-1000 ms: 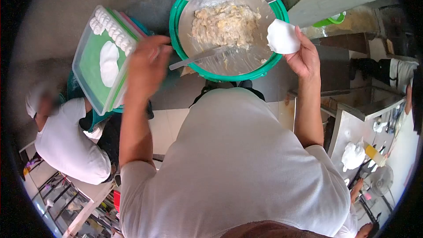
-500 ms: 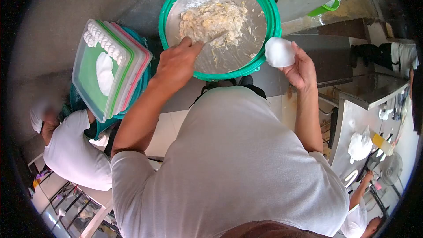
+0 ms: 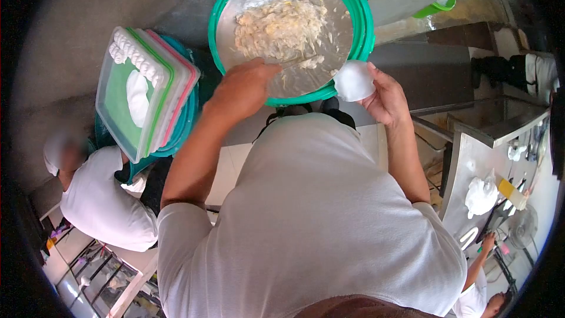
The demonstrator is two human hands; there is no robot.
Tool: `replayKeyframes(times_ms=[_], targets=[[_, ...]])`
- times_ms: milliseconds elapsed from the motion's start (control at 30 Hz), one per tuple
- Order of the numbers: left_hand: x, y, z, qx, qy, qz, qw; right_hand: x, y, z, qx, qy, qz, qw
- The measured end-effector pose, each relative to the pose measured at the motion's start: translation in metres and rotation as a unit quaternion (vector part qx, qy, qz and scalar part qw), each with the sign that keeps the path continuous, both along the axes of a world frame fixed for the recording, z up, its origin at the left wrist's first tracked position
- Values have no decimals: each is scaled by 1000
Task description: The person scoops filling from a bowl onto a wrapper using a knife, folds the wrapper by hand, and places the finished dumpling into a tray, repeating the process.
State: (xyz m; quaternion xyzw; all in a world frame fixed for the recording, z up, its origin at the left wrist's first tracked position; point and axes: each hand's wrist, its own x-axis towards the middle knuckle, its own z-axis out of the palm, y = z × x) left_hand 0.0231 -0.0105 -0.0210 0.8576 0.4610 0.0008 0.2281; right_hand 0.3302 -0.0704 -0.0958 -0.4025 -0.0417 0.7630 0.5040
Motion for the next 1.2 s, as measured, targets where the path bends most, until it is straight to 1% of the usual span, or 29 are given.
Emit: replayKeyframes(times_ms=[100, 233, 300, 333, 400, 433, 467, 500, 533, 600, 633, 700, 733, 800, 933, 1000, 1033, 1100, 1133, 1200], targets=[[-19, 2, 0, 16, 2, 15, 1000, -2, 2, 2, -2, -9, 16, 1000], [-16, -14, -9, -4, 1, 20, 1000, -10, 1, 1, -4, 0, 9, 1000], [-5, -24, -7, -54, -59, 72, 994, -17, 1, 7, -43, -5, -6, 999], [-3, -26, -4, -55, -59, 73, 994, -20, 2, 7, -44, -6, -5, 999], [3, -30, -1, -122, -96, 89, 984, -25, 2, 7, -40, 33, -23, 998], [7, -35, -4, -125, -98, 88, 983, -27, 3, 11, -42, 31, -23, 998], [12, -42, -8, -91, -127, 72, 985, -31, 5, 17, -33, 37, -27, 998], [17, -45, -5, -56, -155, 55, 985, -33, 6, 20, -24, 43, -31, 998], [18, -47, 2, -57, -157, 54, 984, -33, 6, 20, -24, 41, -33, 998], [19, -45, 20, -140, -119, 59, 981, -33, 6, 16, -19, -1, -43, 999], [16, -43, 19, -142, -121, 58, 981, -33, 5, 15, -21, -3, -44, 999], [6, -31, 14, -83, -147, 104, 980, -34, 5, 13, -16, 4, -45, 999], [5, -26, 7, -82, -147, 105, 980, -34, 4, 11, -15, 4, -44, 999], [4, -18, -8, -27, -98, 87, 991, -33, 4, 9, -16, 0, -41, 999], [12, -24, -6, -15, -75, 59, 995, -33, 2, 15, -21, 5, -47, 999], [13, -27, 2, 1, -103, 108, 989, -34, 2, 17, -22, 5, -49, 999], [12, -27, -1, 0, -104, 107, 989, -35, 2, 18, -22, 3, -51, 998], [9, -27, -10, -27, -29, 78, 996, -37, 3, 21, -22, 23, -69, 997], [8, -24, -10, -28, -28, 80, 996, -37, 2, 19, -23, 24, -67, 997], [9, -13, -12, 45, -8, 126, 991, -35, 2, 14, -13, 20, -54, 998]])
